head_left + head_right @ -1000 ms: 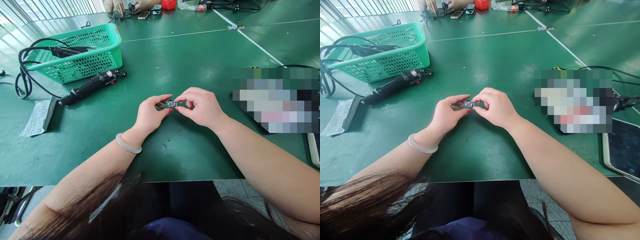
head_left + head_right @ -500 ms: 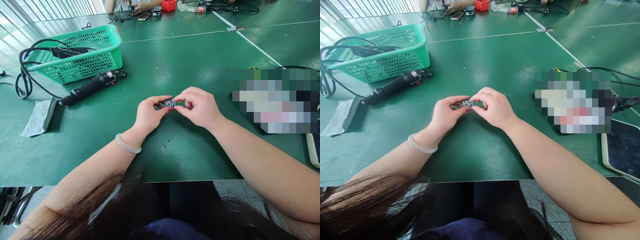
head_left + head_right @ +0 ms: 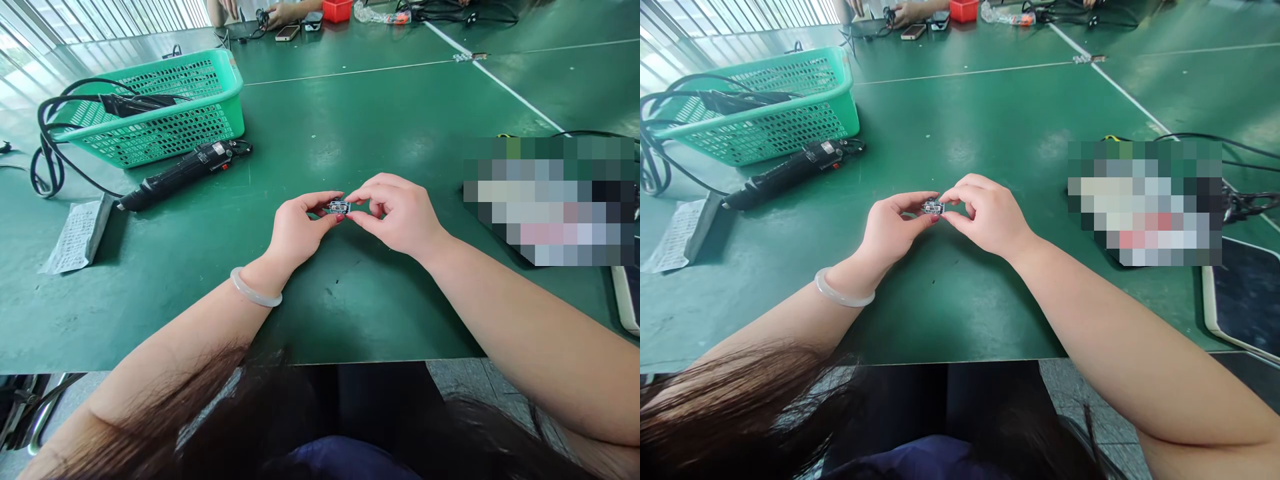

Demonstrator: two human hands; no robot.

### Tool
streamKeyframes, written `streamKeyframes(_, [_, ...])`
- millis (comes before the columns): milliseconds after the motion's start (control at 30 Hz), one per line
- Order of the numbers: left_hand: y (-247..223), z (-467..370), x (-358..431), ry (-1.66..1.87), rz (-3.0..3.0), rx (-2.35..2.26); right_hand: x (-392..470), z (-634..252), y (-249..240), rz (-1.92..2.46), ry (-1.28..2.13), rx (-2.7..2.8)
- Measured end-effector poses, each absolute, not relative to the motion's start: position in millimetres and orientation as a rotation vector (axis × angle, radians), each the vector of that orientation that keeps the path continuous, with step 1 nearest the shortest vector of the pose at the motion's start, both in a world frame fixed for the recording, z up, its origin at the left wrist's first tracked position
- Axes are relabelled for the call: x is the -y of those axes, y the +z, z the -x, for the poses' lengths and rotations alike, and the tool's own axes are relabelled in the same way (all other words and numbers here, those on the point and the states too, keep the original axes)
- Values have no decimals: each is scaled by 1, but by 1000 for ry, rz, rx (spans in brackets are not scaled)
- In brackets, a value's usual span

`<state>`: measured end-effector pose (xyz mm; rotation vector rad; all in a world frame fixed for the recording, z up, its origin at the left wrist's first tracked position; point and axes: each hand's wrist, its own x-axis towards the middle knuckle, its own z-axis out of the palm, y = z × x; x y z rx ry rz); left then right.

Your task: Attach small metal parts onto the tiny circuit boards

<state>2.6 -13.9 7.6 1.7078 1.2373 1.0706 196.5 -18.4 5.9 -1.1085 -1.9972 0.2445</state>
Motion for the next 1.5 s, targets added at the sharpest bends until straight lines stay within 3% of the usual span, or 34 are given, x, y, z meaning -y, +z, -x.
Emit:
streamKeyframes(500, [15, -13, 27, 982, -1004, -947, 28, -182, 7, 1178, 241, 1933])
streamKeyframes(767, [38, -3, 33, 890, -878, -1177, 32, -177, 11, 1179, 348, 2065])
streamKeyframes(1033, [52, 83, 62, 708, -1332, -1663, 31, -180, 14, 1306, 500, 2044])
streamKeyframes(1133, [55, 121, 87, 506, -1604, -2004, 29, -182, 14, 1304, 535, 2040])
streamKeyframes(1233, [61, 151, 110, 14, -1906, -2404, 29, -182, 13, 1281, 537, 2031])
streamKeyframes(1333, [64, 171, 126, -363, -2020, -2431, 29, -182, 11, 1276, 538, 2030])
streamKeyframes(1500, [64, 183, 136, -405, -2191, -2299, 28, -185, 10, 1290, 549, 2015])
